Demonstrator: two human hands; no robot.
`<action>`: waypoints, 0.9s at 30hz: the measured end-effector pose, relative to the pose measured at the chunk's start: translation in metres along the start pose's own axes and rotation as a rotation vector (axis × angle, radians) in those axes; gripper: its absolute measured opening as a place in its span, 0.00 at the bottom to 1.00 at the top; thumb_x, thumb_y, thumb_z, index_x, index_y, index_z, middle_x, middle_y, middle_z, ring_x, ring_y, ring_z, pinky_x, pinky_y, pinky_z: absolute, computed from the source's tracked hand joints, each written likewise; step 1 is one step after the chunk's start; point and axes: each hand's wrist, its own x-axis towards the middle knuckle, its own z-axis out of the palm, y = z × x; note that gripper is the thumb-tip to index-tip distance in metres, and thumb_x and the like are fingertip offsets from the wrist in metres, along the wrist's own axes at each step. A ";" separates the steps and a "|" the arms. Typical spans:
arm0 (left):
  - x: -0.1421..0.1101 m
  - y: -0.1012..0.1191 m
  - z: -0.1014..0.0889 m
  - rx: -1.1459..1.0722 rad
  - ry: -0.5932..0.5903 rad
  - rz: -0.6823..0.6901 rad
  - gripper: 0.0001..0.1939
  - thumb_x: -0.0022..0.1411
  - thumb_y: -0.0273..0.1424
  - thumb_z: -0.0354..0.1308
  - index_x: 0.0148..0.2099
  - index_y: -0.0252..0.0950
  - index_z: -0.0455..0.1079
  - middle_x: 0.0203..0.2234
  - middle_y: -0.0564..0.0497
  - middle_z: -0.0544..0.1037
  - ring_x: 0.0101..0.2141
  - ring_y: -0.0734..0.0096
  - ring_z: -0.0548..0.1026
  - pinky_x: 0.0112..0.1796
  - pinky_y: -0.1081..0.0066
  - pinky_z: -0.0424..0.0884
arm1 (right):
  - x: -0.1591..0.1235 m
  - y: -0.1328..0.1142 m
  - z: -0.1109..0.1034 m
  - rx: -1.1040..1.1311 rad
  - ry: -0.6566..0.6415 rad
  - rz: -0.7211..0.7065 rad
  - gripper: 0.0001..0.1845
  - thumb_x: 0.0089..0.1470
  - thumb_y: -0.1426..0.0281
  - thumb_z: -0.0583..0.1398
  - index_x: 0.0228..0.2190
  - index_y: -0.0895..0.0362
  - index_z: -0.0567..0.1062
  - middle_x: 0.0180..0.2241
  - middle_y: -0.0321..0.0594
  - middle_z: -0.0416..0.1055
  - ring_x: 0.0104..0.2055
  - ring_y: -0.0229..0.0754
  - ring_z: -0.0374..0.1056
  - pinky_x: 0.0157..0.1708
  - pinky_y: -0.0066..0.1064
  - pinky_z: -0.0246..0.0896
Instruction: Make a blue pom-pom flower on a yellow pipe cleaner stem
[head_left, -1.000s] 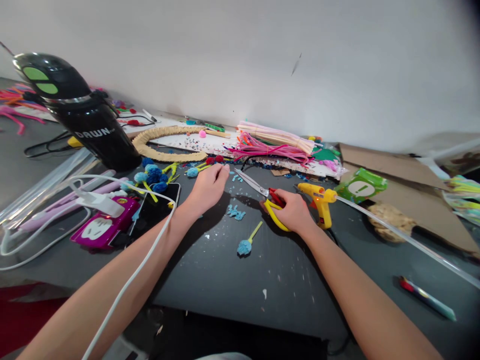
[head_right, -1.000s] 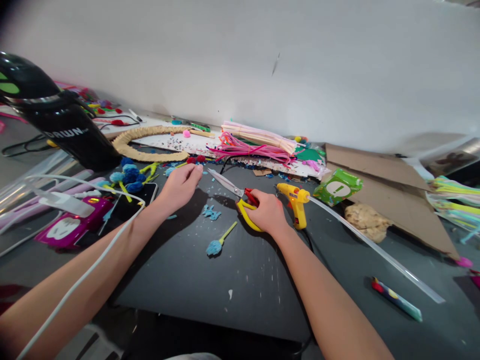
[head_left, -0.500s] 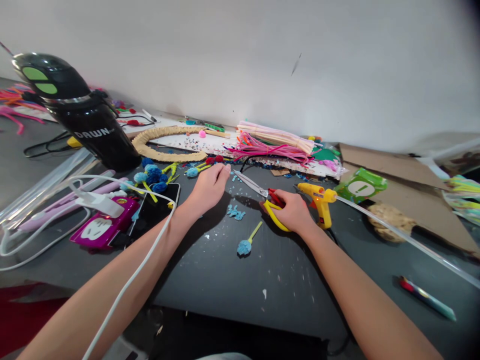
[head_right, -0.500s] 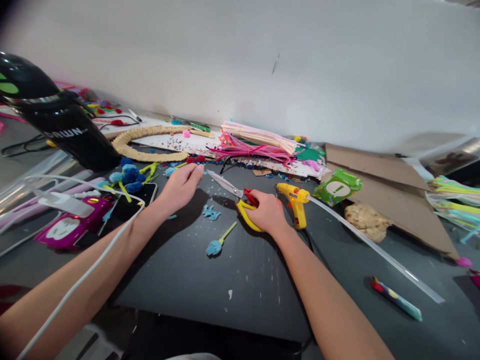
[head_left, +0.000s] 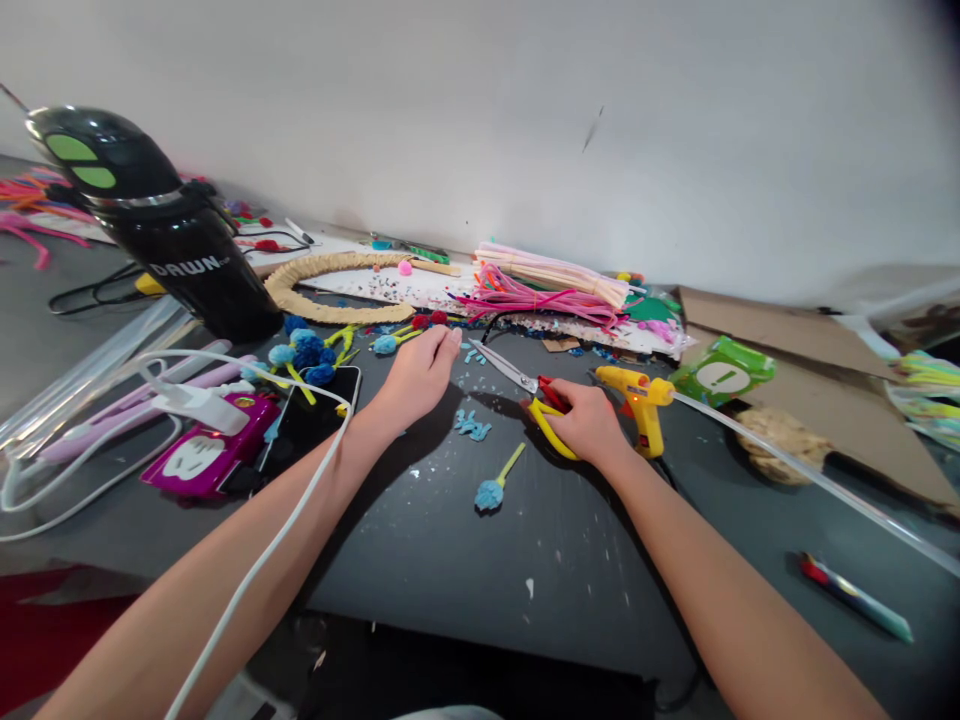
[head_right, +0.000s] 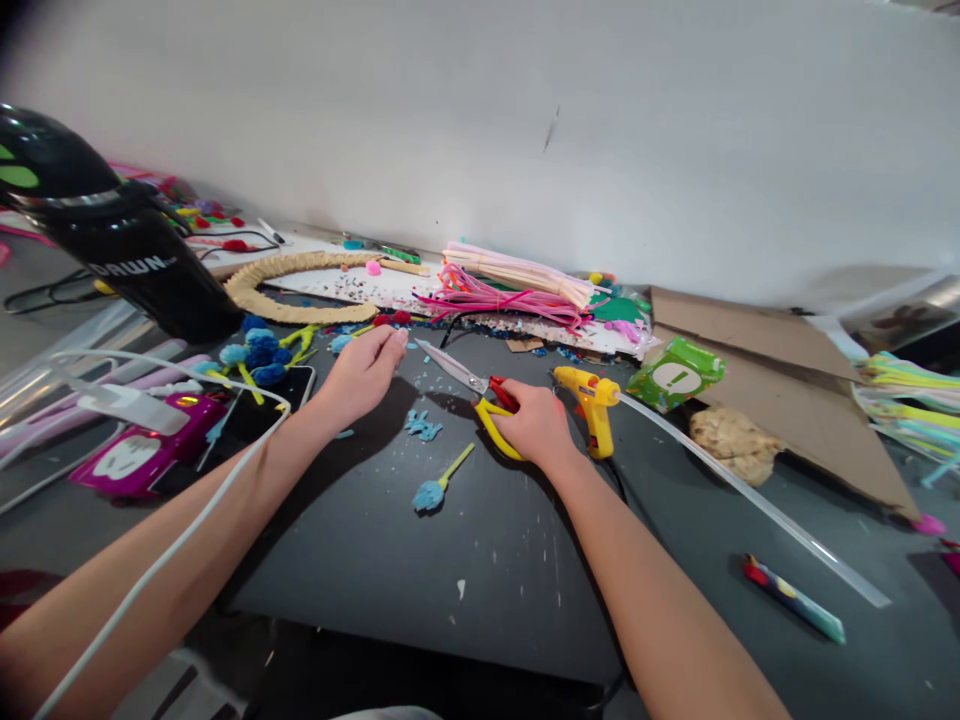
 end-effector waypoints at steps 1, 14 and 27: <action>0.000 0.000 0.000 -0.001 0.000 0.000 0.20 0.70 0.41 0.43 0.27 0.37 0.55 0.20 0.56 0.61 0.23 0.74 0.60 0.27 0.70 0.54 | -0.001 -0.001 0.000 0.006 0.007 0.010 0.15 0.48 0.56 0.62 0.25 0.55 0.73 0.20 0.33 0.66 0.23 0.36 0.57 0.24 0.27 0.46; -0.001 -0.001 0.000 -0.017 0.003 -0.053 0.21 0.69 0.42 0.42 0.26 0.37 0.55 0.19 0.55 0.62 0.23 0.74 0.60 0.26 0.71 0.55 | -0.002 -0.003 -0.001 0.029 0.001 0.022 0.15 0.47 0.56 0.62 0.24 0.55 0.70 0.21 0.34 0.68 0.24 0.36 0.60 0.24 0.27 0.47; -0.006 0.004 -0.008 0.092 -0.533 0.029 0.24 0.64 0.45 0.49 0.21 0.36 0.59 0.15 0.56 0.57 0.19 0.76 0.56 0.22 0.72 0.51 | -0.002 -0.002 0.000 0.024 0.005 0.012 0.20 0.48 0.51 0.61 0.24 0.55 0.70 0.21 0.34 0.68 0.24 0.37 0.59 0.24 0.28 0.46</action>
